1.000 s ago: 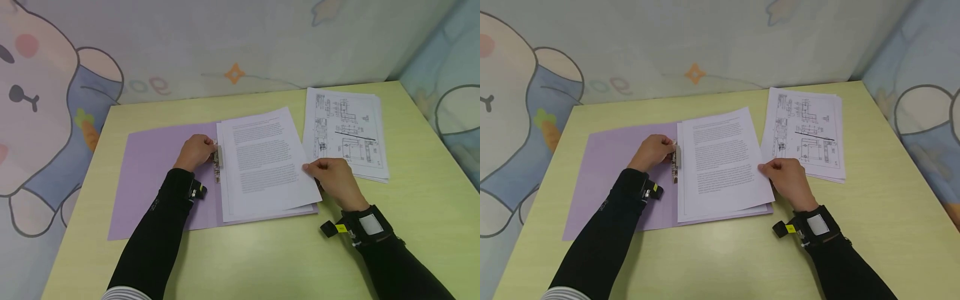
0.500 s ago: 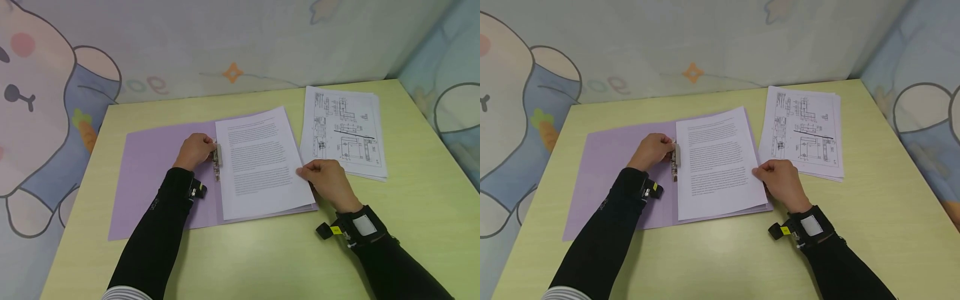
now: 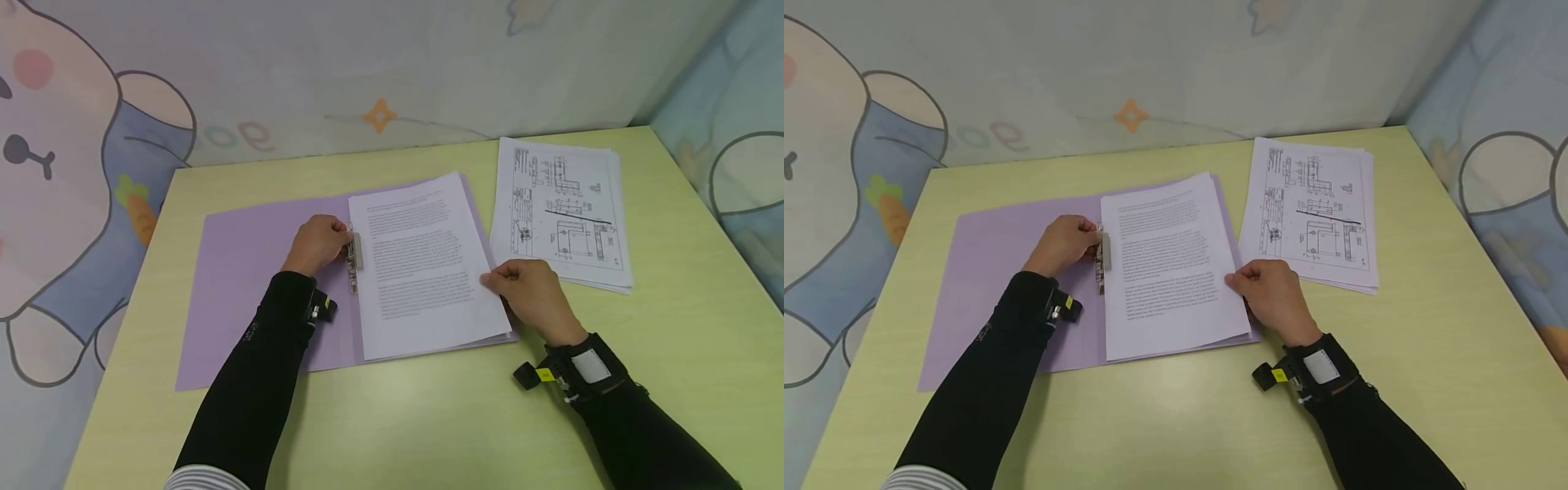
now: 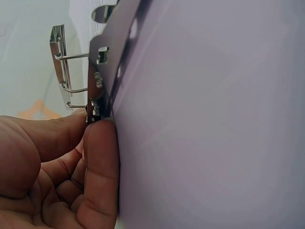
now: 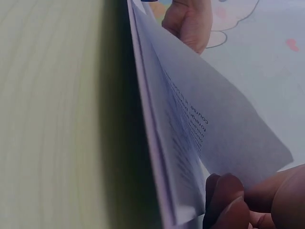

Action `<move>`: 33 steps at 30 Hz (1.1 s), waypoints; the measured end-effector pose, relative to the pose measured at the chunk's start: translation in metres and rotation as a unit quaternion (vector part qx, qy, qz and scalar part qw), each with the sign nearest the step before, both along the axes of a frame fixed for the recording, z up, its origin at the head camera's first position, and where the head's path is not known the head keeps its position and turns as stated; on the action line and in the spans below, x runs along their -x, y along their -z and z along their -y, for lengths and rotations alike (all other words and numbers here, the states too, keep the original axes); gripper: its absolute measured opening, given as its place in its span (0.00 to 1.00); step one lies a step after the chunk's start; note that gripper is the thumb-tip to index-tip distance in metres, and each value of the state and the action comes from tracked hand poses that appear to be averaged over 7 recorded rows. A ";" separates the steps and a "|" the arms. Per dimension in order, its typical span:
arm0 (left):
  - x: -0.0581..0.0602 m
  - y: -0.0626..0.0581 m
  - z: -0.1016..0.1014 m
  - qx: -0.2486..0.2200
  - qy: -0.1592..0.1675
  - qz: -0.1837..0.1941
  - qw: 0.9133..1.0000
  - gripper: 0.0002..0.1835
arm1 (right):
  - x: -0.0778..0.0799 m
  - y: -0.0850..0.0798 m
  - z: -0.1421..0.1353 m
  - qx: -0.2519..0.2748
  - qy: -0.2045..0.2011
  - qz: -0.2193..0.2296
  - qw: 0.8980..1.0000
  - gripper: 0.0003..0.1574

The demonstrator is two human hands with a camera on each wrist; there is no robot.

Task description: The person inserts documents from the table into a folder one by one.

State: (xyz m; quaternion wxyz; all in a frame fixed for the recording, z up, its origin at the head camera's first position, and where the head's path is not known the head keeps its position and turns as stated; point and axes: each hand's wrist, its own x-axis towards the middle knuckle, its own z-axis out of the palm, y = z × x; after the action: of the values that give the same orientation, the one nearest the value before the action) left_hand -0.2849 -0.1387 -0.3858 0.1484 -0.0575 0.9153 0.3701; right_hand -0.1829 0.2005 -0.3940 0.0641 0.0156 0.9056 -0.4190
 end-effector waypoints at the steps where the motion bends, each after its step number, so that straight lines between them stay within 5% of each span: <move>1: 0.000 0.000 0.000 0.000 0.000 0.000 1.000 0.12 | 0.000 0.000 0.000 0.001 0.001 -0.002 1.000 0.15; 15: 0.000 0.001 0.000 0.006 0.000 -0.008 1.000 0.12 | 0.000 -0.001 0.001 -0.003 0.008 0.014 1.000 0.16; 19: 0.001 0.002 0.000 0.006 0.000 -0.005 1.000 0.12 | 0.000 -0.003 0.002 -0.039 0.000 0.017 0.999 0.17; 26: 0.001 0.001 0.001 -0.003 -0.003 0.002 1.000 0.11 | 0.007 -0.009 0.006 -0.110 0.008 -0.042 0.993 0.18; 33: 0.001 0.002 0.001 -0.005 0.001 0.008 1.000 0.11 | 0.017 -0.008 0.014 -0.132 0.001 -0.021 0.991 0.18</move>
State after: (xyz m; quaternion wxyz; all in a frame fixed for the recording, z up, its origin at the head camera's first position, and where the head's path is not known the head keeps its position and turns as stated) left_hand -0.2858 -0.1400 -0.3881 0.1562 -0.0590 0.9122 0.3741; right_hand -0.2003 0.1865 -0.3856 0.0423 0.0159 0.9540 -0.2964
